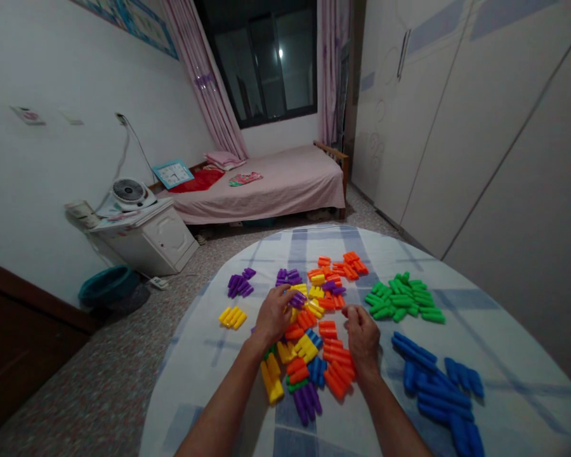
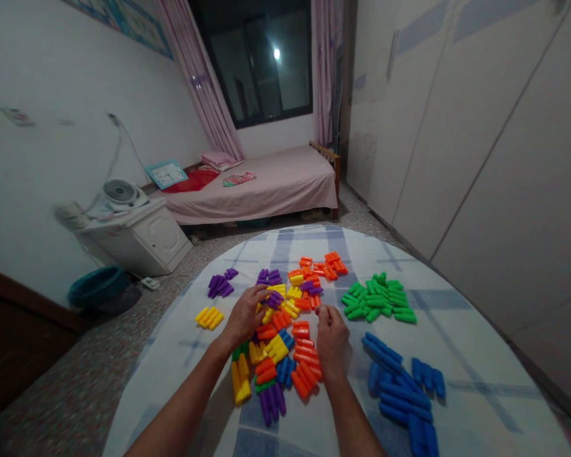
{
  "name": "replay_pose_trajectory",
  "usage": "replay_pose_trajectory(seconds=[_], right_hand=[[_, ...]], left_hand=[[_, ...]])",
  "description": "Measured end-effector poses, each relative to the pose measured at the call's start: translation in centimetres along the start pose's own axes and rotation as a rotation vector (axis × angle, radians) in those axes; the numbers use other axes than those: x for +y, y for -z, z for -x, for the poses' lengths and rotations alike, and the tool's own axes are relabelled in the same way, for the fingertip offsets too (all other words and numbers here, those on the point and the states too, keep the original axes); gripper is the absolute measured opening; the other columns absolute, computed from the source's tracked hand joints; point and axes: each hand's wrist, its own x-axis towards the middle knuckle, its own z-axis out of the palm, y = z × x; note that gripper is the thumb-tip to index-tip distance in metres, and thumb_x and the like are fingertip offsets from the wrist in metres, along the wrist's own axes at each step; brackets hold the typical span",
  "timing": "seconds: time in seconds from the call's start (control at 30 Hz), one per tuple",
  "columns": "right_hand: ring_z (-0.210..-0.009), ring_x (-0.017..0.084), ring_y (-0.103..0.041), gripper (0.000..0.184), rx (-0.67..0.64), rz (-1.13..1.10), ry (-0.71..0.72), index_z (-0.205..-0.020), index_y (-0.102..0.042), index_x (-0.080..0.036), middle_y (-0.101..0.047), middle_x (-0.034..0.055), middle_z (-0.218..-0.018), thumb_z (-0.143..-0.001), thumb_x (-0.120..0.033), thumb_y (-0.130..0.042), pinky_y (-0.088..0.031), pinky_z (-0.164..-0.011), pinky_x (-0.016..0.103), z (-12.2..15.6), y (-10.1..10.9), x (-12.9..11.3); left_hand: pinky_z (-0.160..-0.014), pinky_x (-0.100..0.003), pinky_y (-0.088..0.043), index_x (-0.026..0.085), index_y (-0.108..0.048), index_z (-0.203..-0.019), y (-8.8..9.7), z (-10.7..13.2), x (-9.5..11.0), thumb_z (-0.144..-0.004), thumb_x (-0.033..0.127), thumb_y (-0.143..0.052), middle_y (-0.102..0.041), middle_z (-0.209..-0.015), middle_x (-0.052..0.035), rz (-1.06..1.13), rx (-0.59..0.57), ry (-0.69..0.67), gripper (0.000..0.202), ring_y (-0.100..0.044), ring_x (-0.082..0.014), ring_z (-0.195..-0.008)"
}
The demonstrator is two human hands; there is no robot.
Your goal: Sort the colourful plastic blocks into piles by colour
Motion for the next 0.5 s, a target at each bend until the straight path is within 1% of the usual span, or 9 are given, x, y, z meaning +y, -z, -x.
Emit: replay_pose_trajectory(seconds=[0.07, 0.1, 0.13, 0.2, 0.27, 0.37, 0.43, 0.5], right_hand=[[-0.073, 0.021, -0.061, 0.038, -0.002, -0.031, 0.000, -0.075, -0.061, -0.022, -0.070, 0.0072, -0.084, -0.082, -0.049, -0.036, -0.042, -0.065, 0.029, 0.0, 0.0, -0.2], [-0.074, 0.021, -0.061, 0.037, 0.000, -0.045, 0.000, -0.075, -0.061, -0.022, -0.070, 0.0072, -0.083, -0.082, -0.049, -0.036, -0.043, -0.065, 0.029, 0.1, -0.1, -0.2], [-0.074, 0.021, -0.061, 0.037, 0.002, -0.055, -0.002, -0.075, -0.061, -0.022, -0.070, 0.0073, -0.083, -0.082, -0.048, -0.037, -0.043, -0.065, 0.029, 0.1, -0.1, -0.2], [-0.075, 0.021, -0.061, 0.035, 0.002, -0.060, -0.002, -0.074, -0.060, -0.022, -0.069, 0.0071, -0.082, -0.082, -0.048, -0.038, -0.043, -0.065, 0.029, 0.1, -0.2, -0.2], [-0.075, 0.022, -0.061, 0.035, 0.003, -0.051, -0.002, -0.074, -0.060, -0.022, -0.069, 0.0067, -0.081, -0.082, -0.048, -0.038, -0.042, -0.065, 0.029, 0.1, -0.2, -0.2], [-0.075, 0.022, -0.061, 0.035, 0.012, -0.049, -0.002, -0.074, -0.060, -0.022, -0.069, 0.0063, -0.081, -0.082, -0.047, -0.038, -0.042, -0.065, 0.029, 0.1, -0.2, -0.3], [-0.075, 0.022, -0.061, 0.035, 0.024, -0.066, -0.007, -0.075, -0.061, -0.022, -0.069, 0.0066, -0.081, -0.082, -0.047, -0.037, -0.042, -0.065, 0.029, 0.1, -0.3, -0.3], [-0.075, 0.021, -0.061, 0.035, 0.030, -0.089, -0.011, -0.074, -0.061, -0.021, -0.069, 0.0071, -0.081, -0.082, -0.047, -0.038, -0.043, -0.064, 0.029, 0.0, -0.3, -0.2]], left_hand=[[-0.103, -0.039, -0.039, 0.023, -0.063, -0.112, -1.1, -1.3, 0.2, -0.073, 0.005, -0.047, -0.055, -0.127, -0.0078, -0.069, -0.118, -0.101, 0.046, -0.047, -0.0221, -0.120], [-0.102, -0.038, -0.039, 0.023, -0.063, -0.111, -1.6, -1.8, 0.1, -0.074, 0.005, -0.047, -0.055, -0.126, -0.0082, -0.096, -0.170, -0.137, 0.044, -0.047, -0.0220, -0.119], [-0.101, -0.037, -0.040, 0.023, -0.063, -0.111, -2.0, -2.2, 0.0, -0.076, 0.007, -0.047, -0.056, -0.124, -0.0086, -0.120, -0.210, -0.162, 0.041, -0.048, -0.0219, -0.117], [-0.095, -0.036, -0.043, 0.023, -0.063, -0.109, -2.6, -2.6, -0.2, -0.079, 0.012, -0.048, -0.059, -0.115, -0.0090, -0.161, -0.245, -0.177, 0.035, -0.051, -0.0220, -0.109], [-0.088, -0.035, -0.045, 0.022, -0.061, -0.110, -2.8, -2.8, -0.4, -0.078, 0.016, -0.050, -0.058, -0.107, -0.0093, -0.191, -0.220, -0.156, 0.034, -0.053, -0.0221, -0.101], [-0.082, -0.033, -0.046, 0.019, -0.058, -0.113, -2.8, -3.4, 0.3, -0.078, 0.020, -0.051, -0.055, -0.097, -0.0089, -0.167, -0.111, -0.089, 0.035, -0.053, -0.0205, -0.090], [-0.080, -0.032, -0.046, 0.017, -0.058, -0.109, -2.9, -4.4, 1.5, -0.079, 0.021, -0.049, -0.053, -0.092, -0.0072, -0.131, -0.045, -0.054, 0.031, -0.054, -0.0187, -0.085], [-0.080, -0.030, -0.046, 0.018, -0.059, -0.102, -3.3, -5.7, 3.2, -0.081, 0.022, -0.047, -0.052, -0.092, -0.0062, -0.120, -0.009, -0.061, 0.024, -0.054, -0.0174, -0.085]])
